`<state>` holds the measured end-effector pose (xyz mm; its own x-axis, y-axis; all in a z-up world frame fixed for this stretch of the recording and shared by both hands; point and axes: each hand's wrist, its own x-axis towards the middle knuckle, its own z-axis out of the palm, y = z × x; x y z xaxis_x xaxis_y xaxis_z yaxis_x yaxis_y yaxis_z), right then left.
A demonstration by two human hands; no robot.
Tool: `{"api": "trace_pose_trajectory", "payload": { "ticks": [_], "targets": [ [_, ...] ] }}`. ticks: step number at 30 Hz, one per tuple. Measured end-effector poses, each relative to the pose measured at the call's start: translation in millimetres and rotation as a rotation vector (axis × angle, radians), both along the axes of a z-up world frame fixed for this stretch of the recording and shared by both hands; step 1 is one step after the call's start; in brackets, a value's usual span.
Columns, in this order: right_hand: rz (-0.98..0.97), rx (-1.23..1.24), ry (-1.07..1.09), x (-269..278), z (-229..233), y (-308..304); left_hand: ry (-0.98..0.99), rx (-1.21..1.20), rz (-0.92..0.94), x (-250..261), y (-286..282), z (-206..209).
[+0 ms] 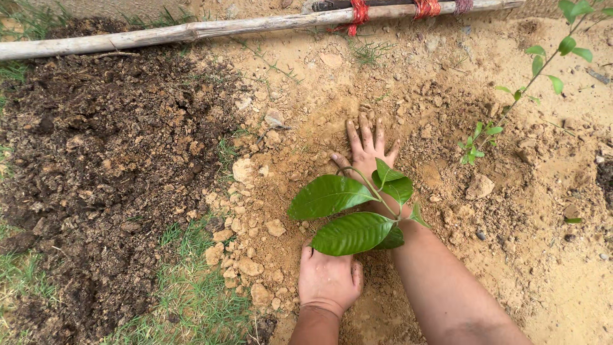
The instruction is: The person plants a tree by digging a hole in the soil with their hands, placing the plant, and then pouring water from a bucket using a metal cup.
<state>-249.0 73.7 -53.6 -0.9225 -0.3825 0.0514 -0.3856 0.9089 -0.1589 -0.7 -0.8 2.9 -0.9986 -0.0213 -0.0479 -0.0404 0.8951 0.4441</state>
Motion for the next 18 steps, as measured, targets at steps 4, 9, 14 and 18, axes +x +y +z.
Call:
{"api": "trace_pose_trajectory", "payload": {
  "ticks": [4,9,14,18],
  "targets": [
    [-0.176,-0.043,-0.009,12,-25,-2,0.004,-0.02,0.001,-2,-1,2],
    [-0.323,-0.216,0.025,28,-61,11,-0.045,-0.006,0.006,-1,-1,4],
    [-0.223,0.066,0.055,47,-73,28,0.089,-0.031,0.019,-2,-3,7],
    [-0.084,0.22,0.009,56,-62,32,0.0,-0.053,0.022,-3,-1,8]
  ]
}}
